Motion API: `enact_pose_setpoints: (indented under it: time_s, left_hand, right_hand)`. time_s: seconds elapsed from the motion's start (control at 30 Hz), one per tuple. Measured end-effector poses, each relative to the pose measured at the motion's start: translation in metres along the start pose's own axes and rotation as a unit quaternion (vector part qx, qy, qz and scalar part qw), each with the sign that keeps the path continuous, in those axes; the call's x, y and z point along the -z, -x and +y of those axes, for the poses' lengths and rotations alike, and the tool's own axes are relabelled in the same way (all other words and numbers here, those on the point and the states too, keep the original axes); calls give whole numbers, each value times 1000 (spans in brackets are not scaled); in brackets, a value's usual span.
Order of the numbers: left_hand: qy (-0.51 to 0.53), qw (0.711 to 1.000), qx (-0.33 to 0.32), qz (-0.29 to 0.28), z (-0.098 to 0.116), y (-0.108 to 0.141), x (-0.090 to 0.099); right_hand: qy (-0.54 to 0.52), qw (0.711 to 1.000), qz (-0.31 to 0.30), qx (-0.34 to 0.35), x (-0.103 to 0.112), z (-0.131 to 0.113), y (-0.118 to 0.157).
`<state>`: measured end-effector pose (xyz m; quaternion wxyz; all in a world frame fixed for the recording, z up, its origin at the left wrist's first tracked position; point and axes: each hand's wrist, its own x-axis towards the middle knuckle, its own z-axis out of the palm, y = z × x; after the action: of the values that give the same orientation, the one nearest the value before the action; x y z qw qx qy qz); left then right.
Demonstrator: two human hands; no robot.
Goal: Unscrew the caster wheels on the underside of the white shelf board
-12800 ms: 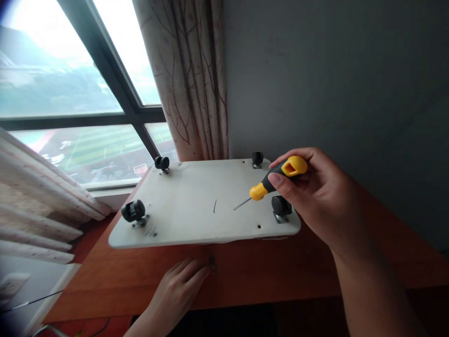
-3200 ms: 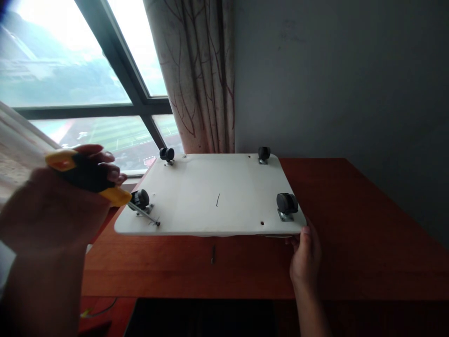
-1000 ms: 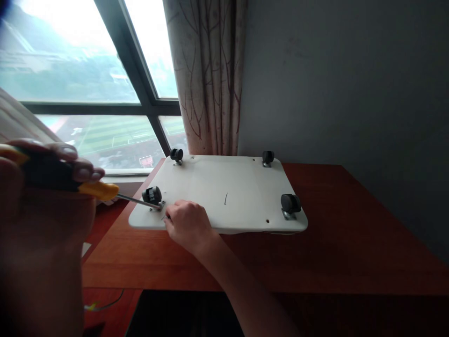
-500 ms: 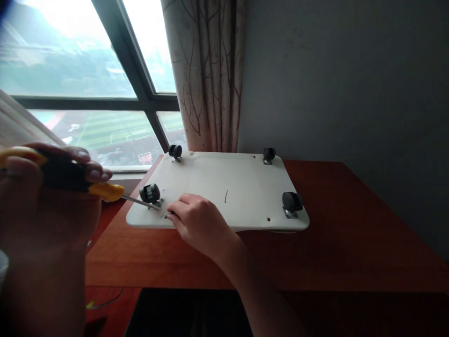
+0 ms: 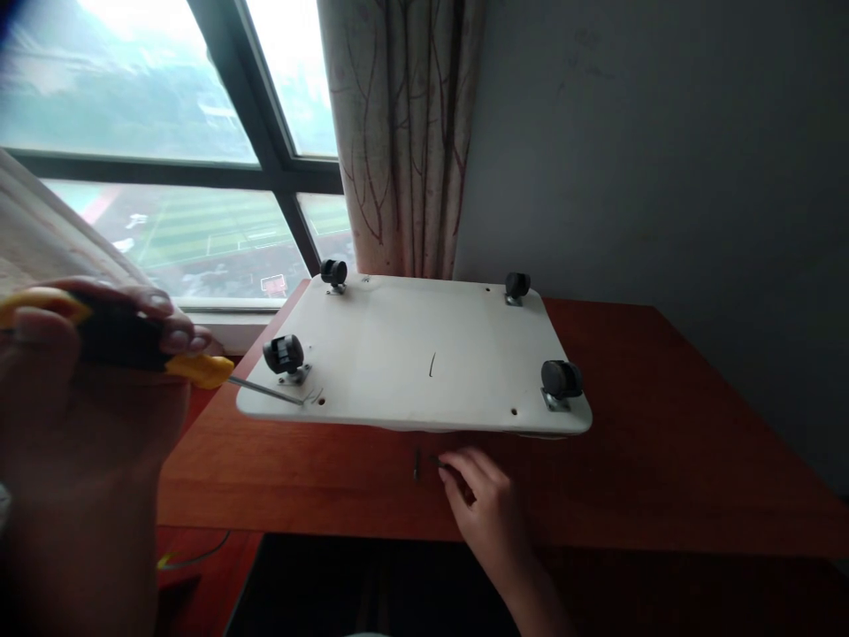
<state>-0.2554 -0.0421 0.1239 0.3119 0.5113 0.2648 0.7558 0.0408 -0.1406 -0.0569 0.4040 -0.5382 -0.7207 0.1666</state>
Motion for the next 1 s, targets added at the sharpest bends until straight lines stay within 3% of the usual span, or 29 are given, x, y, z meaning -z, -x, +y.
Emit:
enact_pose_setpoints:
  time_s: [0.17,0.4,0.77,1.0]
  left_hand:
    - [-12,1000,3,5,1,0,-2]
    - [-6,999,-5,38,-3,-1,-4]
    - [-17,999,-20,23,-7,-5,-3]
    - [-3,999,-14,34,-8,-6,-11]
  right_hand:
    - [84,996,16,8,-16,11,10]
    - [151,988,-18,5,-14,5,5]
    - [147,988,-42,-10,-13,5,5]
    - [78,997,-1,-19,-5,12,6]
